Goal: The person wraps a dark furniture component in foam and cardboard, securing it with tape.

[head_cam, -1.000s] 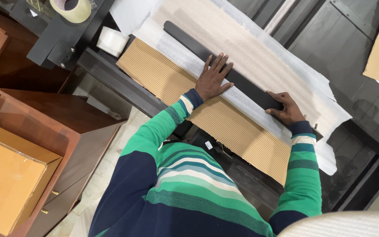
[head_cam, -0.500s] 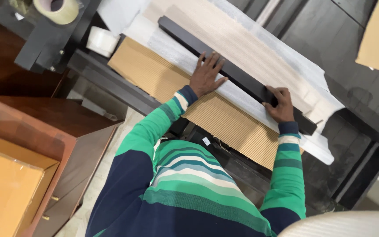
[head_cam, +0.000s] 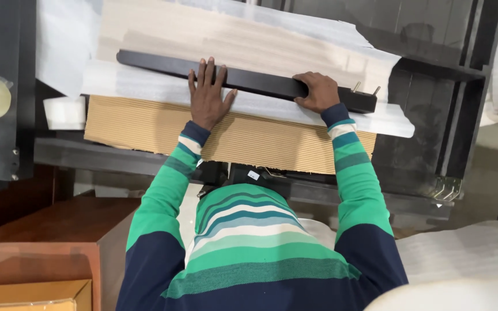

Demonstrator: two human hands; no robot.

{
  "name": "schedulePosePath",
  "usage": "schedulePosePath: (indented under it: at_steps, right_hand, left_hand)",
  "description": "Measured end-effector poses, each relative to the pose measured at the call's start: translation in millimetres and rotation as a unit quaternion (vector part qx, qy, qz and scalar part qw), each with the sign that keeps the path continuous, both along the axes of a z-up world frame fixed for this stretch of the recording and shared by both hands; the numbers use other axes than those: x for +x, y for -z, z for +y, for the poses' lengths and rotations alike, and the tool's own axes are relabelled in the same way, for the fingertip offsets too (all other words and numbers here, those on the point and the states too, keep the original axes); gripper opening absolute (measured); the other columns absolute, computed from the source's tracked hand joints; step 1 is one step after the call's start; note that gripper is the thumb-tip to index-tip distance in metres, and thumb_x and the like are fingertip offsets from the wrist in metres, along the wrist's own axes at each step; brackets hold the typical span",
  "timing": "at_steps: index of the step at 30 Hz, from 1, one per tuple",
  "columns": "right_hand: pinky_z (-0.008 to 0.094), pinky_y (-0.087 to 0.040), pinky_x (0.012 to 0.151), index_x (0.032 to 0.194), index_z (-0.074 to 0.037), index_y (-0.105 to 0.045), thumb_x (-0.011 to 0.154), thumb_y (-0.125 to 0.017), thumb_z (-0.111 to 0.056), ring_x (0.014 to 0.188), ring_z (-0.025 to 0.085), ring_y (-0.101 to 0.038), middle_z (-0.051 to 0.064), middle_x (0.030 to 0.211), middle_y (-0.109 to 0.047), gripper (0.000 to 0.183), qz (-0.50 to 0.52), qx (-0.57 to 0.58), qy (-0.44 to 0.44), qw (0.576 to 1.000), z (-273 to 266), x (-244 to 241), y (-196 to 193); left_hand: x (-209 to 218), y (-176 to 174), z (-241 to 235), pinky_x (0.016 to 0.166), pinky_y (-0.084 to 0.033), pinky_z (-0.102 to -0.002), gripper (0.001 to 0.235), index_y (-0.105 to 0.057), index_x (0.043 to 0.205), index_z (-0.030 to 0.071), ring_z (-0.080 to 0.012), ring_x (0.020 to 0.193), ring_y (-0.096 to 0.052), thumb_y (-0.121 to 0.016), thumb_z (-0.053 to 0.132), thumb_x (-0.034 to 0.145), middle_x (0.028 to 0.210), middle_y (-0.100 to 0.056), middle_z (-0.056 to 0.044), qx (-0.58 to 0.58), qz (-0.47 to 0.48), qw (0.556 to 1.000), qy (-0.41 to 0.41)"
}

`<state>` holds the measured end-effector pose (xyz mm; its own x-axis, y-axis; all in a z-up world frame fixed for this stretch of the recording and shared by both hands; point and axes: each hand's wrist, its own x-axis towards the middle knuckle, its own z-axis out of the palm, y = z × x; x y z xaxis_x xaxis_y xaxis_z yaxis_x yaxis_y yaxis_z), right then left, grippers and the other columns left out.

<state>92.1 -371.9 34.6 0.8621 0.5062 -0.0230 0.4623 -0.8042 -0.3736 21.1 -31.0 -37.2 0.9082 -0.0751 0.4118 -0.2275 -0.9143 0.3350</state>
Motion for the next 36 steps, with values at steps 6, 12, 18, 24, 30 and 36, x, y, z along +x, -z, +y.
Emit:
schedulePosePath:
  at_steps: [6,12,18,24,30,36]
  right_hand:
    - [0.042,-0.052,0.088,0.115,-0.015,-0.073,0.066,-0.090,-0.020,0.101,0.027,-0.063,0.003,0.106,-0.067,0.052,-0.126,-0.015,0.004,0.992,14.0,-18.1,-4.6]
    - [0.041,-0.054,0.091,0.109,-0.012,-0.069,0.080,-0.088,-0.021,0.112,0.029,-0.061,0.006,0.121,-0.067,0.036,-0.023,0.151,0.008,0.988,-2.8,-6.5,22.5]
    - [0.050,-0.044,0.095,0.128,-0.010,-0.062,0.078,-0.086,-0.016,0.107,0.035,-0.058,0.010,0.116,-0.064,0.055,0.016,0.086,-0.006,0.996,17.3,-13.3,-3.9]
    - [0.048,-0.038,0.104,0.136,-0.020,-0.064,0.088,-0.084,-0.033,0.119,0.029,-0.055,0.006,0.125,-0.062,0.054,-0.106,0.064,-0.036,0.992,12.1,-20.7,17.1]
    - [0.049,-0.038,0.098,0.142,-0.011,-0.062,0.090,-0.080,-0.043,0.113,0.033,-0.054,0.014,0.120,-0.062,0.065,-0.083,0.051,-0.002,0.995,22.1,-19.4,19.7]
    - [0.047,-0.043,0.098,0.137,-0.008,-0.064,0.092,-0.080,-0.044,0.110,0.033,-0.058,0.013,0.114,-0.066,0.060,-0.113,0.070,-0.041,0.990,12.4,-16.6,26.8]
  left_hand:
    - [-0.5,1.6,-0.8,0.127,-0.009,-0.060,0.066,-0.051,0.156,0.015,-0.0365,0.156,-0.022,-0.060,0.054,0.104,0.160,-0.038,-0.019,-0.016,0.059,0.998,0.001]
    - [-1.5,-4.5,-1.1,0.128,-0.010,-0.060,0.052,-0.060,0.138,0.013,-0.0369,0.151,-0.031,-0.067,0.050,0.102,0.145,-0.048,-0.018,-0.028,0.033,0.999,-0.003]
    - [-1.6,-5.8,-0.7,0.127,-0.005,-0.063,0.053,-0.060,0.136,0.011,-0.0371,0.151,-0.030,-0.066,0.051,0.103,0.147,-0.048,-0.019,-0.014,0.060,0.998,-0.003]
    - [0.5,3.4,1.3,0.127,-0.004,-0.062,0.063,-0.054,0.152,0.014,-0.0360,0.158,-0.021,-0.060,0.056,0.105,0.165,-0.036,-0.018,0.000,0.058,0.998,-0.001]
    - [1.0,3.0,-0.9,0.127,-0.006,-0.062,0.064,-0.053,0.155,0.015,-0.0350,0.156,-0.022,-0.057,0.055,0.105,0.166,-0.034,-0.017,-0.013,0.087,0.996,-0.005]
    - [-1.7,6.5,-1.4,0.125,-0.005,-0.061,0.065,-0.048,0.159,0.017,-0.0377,0.158,-0.018,-0.057,0.054,0.106,0.169,-0.029,-0.019,0.022,0.041,0.999,-0.007]
